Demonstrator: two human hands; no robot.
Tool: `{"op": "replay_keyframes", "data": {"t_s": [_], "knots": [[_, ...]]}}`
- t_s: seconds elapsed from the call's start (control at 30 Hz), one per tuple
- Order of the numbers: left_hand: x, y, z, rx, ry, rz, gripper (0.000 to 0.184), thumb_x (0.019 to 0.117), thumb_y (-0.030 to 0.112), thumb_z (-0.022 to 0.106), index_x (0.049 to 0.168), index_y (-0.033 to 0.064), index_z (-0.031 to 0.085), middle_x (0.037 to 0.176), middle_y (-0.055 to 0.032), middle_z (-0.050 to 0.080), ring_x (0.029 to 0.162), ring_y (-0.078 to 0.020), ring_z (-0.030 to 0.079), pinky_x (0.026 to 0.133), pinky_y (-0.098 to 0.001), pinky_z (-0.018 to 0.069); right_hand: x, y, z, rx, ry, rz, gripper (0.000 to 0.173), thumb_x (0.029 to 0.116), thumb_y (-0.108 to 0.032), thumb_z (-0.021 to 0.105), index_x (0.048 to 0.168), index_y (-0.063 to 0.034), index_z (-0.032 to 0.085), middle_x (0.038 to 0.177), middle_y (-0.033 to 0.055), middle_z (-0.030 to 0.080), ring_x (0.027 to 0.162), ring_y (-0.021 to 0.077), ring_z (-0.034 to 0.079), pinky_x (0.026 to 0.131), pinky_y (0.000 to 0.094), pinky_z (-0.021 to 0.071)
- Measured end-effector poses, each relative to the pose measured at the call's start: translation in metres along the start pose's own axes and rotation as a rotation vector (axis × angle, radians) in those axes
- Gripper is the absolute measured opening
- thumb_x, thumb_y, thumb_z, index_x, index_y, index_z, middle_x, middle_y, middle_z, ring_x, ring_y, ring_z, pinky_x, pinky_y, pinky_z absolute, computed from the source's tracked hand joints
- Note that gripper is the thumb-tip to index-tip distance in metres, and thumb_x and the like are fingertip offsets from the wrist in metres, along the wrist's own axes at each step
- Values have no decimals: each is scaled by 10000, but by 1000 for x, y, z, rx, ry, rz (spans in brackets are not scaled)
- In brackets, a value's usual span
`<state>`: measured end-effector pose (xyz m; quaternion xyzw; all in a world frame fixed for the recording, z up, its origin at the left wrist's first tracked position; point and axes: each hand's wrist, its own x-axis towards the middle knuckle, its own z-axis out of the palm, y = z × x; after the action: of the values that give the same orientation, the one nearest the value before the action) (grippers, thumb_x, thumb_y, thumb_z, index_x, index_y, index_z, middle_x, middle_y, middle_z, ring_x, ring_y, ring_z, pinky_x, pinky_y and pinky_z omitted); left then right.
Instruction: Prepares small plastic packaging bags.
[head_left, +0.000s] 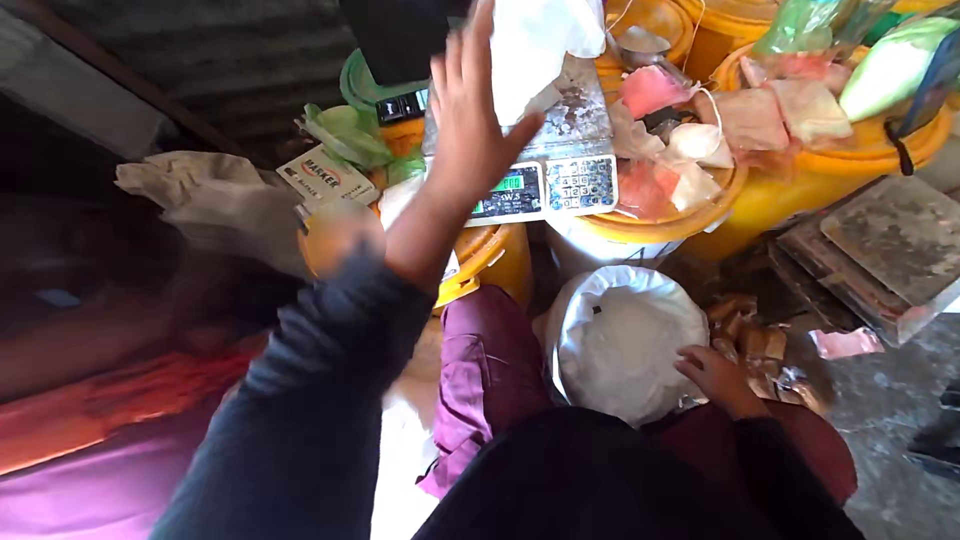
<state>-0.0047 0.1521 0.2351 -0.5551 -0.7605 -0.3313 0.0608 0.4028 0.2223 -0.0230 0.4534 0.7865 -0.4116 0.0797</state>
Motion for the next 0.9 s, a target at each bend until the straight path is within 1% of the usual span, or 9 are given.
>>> {"op": "replay_keyframes", "data": {"t_s": [0.03, 0.13, 0.2, 0.27, 0.47, 0.57, 0.67, 0.83, 0.9], "knots": [[-37, -13, 18, 11, -27, 90, 740, 922, 257, 728, 1537, 16, 396, 1493, -266, 485, 1406, -475, 410, 1147, -674, 286, 20, -13, 5, -25, -113, -34, 437, 1034, -276, 612, 1355, 20, 613, 1326, 278, 615, 1236, 424, 595, 1086, 572, 443], [-149, -68, 77, 126, -327, 210, 359, 961, 184, 664, 1300, 67, 681, 1283, -208, 661, 1257, -454, 558, 1031, -647, 429, 82, -24, 34, -70, -233, -30, 445, 1034, -290, 611, 1363, 10, 611, 1395, 279, 566, 1325, 416, 530, 1133, 547, 401], [-193, -90, 91, 181, -683, 46, 320, 1045, 231, 551, 1315, 127, 688, 1368, -156, 632, 1353, -400, 511, 1097, -625, 385, 125, -14, 64, -96, -214, 31, 463, 1024, -283, 620, 1374, 20, 599, 1420, 307, 534, 1360, 448, 489, 1144, 581, 378], [-217, -100, 96, 166, -799, -123, 369, 1069, 279, 464, 1353, 158, 666, 1453, -94, 591, 1432, -346, 443, 1161, -610, 293, 160, -5, 93, -137, -187, 96, 522, 1014, -283, 625, 1422, 33, 551, 1448, 324, 508, 1387, 473, 457, 1158, 606, 360], [-221, -114, 102, 102, -632, -136, 299, 1008, 228, 549, 1219, 129, 735, 1356, -86, 660, 1357, -325, 524, 1110, -599, 351, 212, -15, 152, -281, -104, 276, 662, 991, -333, 646, 1532, -24, 421, 1491, 307, 476, 1414, 495, 415, 1117, 638, 390], [-220, -115, 102, 92, -594, -105, 264, 981, 208, 590, 1164, 114, 755, 1304, -97, 687, 1314, -345, 556, 1072, -605, 384, 215, -26, 169, -350, -133, 334, 680, 960, -181, 677, 1547, -13, 377, 1546, 315, 393, 1442, 500, 363, 1108, 638, 394], [-223, -117, 104, 85, -525, -60, 233, 954, 184, 615, 1112, 107, 768, 1239, -102, 713, 1256, -348, 597, 1032, -599, 418, 216, -26, 184, -326, -96, 360, 552, 970, -126, 664, 1472, 6, 476, 1544, 296, 404, 1445, 473, 368, 1123, 597, 388], [-227, -122, 107, 78, -427, -2, 221, 947, 171, 602, 1066, 104, 776, 1178, -87, 734, 1203, -330, 633, 993, -575, 457, 217, -34, 193, -58, 59, 476, 460, 1076, -195, 504, 1469, 41, 458, 1554, 311, 380, 1438, 456, 392, 1151, 550, 374], [-229, -125, 110, 92, -399, 17, 215, 947, 176, 599, 1050, 106, 775, 1163, -78, 737, 1187, -324, 641, 977, -565, 471, 204, -42, 182, -136, 27, 424, 479, 1042, -169, 569, 1458, 45, 468, 1536, 316, 398, 1429, 464, 398, 1135, 568, 386]]}}
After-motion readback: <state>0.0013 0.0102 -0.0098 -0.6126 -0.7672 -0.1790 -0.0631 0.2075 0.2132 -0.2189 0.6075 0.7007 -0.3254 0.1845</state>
